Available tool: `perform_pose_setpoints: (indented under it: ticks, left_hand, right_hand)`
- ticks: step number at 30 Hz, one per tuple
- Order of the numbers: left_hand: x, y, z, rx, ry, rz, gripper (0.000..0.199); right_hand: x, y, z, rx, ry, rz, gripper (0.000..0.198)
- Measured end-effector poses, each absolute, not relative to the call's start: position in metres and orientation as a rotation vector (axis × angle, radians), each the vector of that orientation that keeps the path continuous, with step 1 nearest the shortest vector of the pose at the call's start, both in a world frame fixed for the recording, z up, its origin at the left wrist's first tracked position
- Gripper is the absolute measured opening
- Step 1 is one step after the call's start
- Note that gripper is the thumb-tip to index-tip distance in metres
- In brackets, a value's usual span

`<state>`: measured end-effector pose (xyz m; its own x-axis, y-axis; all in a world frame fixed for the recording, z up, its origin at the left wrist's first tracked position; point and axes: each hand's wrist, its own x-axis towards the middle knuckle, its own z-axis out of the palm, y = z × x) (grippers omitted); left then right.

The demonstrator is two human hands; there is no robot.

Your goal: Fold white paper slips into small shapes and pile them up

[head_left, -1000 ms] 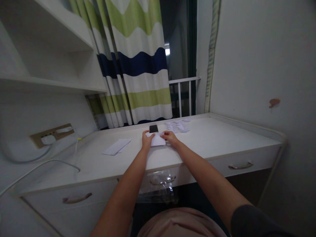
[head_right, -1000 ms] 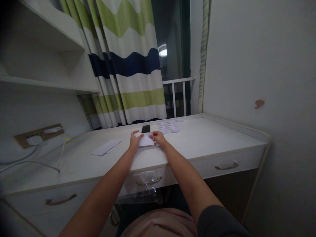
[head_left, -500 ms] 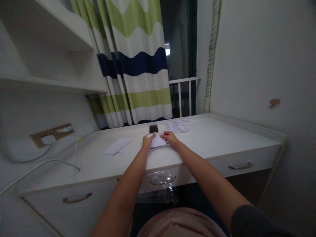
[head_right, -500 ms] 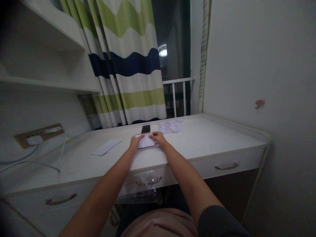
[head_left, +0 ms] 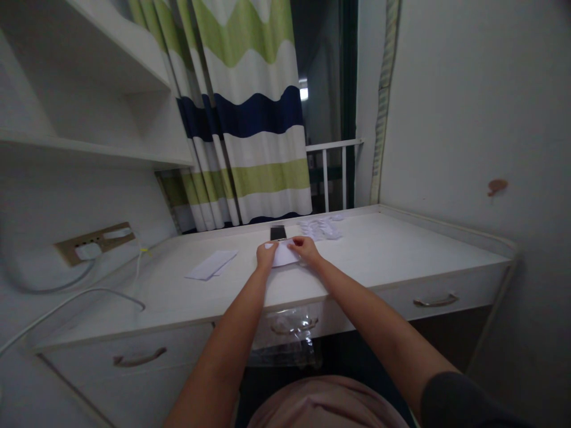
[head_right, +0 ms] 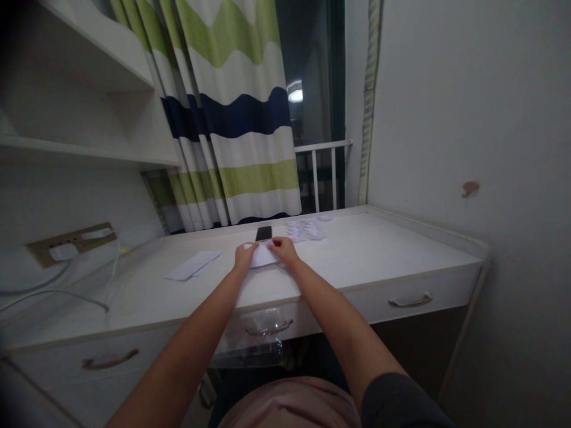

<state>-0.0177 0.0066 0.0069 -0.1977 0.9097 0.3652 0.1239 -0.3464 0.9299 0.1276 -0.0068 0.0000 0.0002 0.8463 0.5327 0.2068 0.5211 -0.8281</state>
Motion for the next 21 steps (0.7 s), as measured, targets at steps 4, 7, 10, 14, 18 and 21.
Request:
perform_pose_setpoints:
  ticks: [4,7,10,14,18,21]
  left_hand:
    - [-0.019,0.008,0.005,1.42,1.249,1.623,0.015]
    - [-0.019,0.009,0.003,1.385,1.222,1.632,0.017]
    - [-0.019,0.01,0.003,1.327,1.196,1.626,0.017]
    - [-0.019,0.012,0.002,1.263,1.146,1.636,0.019]
    - [-0.02,0.015,0.0,1.255,1.136,1.642,0.021]
    - [-0.02,0.016,-0.001,1.25,1.145,1.631,0.023]
  right_hand:
    - [0.125,-0.018,0.006,-1.033,-1.661,0.283,0.016]
    - [0.123,-0.026,0.01,-1.067,-1.821,0.052,0.021]
    - [0.122,-0.03,0.011,-1.055,-1.942,-0.07,0.025]
    - [0.12,-0.029,0.009,-1.052,-2.05,-0.098,0.028]
    - [0.12,-0.027,0.008,-1.034,-2.062,-0.069,0.029]
    - [0.12,-0.028,0.009,-1.036,-2.064,-0.06,0.028]
